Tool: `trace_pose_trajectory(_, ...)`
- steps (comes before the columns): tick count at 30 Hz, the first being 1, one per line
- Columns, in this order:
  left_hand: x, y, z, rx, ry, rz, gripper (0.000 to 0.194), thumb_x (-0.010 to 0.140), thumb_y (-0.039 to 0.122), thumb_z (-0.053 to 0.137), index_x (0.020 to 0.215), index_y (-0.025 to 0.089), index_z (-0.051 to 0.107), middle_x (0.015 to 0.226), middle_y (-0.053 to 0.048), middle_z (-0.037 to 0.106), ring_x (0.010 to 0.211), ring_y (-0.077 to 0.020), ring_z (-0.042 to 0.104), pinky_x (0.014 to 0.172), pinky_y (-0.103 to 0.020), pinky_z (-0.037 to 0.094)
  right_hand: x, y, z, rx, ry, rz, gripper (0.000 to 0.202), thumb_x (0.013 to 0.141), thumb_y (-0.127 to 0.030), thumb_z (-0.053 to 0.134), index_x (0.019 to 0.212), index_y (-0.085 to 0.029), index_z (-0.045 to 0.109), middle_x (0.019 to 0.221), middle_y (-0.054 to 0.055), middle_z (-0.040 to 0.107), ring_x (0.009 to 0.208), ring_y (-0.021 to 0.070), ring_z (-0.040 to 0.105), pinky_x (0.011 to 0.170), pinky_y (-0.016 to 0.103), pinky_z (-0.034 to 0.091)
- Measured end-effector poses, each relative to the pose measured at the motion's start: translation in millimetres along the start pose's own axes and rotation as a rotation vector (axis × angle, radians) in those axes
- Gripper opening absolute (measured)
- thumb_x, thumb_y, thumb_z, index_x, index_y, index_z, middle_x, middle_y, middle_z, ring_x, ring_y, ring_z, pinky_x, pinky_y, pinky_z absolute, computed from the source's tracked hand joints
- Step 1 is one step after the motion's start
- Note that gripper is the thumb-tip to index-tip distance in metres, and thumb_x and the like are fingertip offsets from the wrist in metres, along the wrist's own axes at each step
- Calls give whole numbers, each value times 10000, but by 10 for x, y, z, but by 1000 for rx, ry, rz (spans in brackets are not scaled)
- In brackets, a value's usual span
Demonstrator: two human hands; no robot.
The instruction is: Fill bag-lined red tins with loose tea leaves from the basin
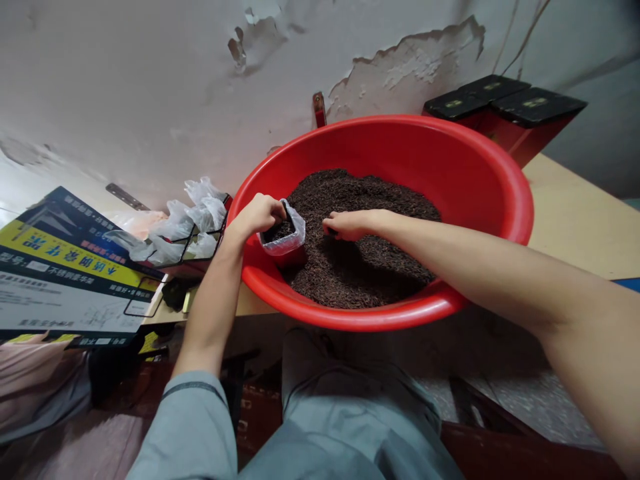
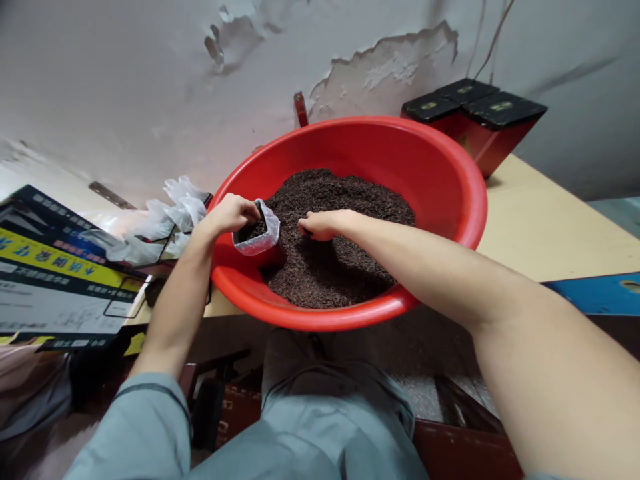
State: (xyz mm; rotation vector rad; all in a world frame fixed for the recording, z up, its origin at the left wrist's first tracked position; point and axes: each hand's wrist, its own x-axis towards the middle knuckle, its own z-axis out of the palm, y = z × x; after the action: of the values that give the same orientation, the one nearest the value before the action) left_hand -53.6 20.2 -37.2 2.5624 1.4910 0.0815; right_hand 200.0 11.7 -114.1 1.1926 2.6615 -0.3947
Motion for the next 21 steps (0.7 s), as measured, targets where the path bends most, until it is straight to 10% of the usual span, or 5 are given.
trace_pose_trajectory(11,-124,-76,164,-85,143,-27,358,718,-33,617,894,165,859,875,-52,840,837,-202,789,842,-274,596,-42,-61,-308,186,306,-56,341,930,-141,570,1268,-174,601,1324,160,583,1147,272,610,1003,384,498)
trace_pose_trajectory(21,-187,-238,247,-163,369,-54,216,787,188,716,964,162,837,957,-74,841,872,-232,770,813,-289,569,308,-991,-954,994,506,111,230,944,-150,599,1156,-227,550,1025,73,643,884,211,629,760,356,566)
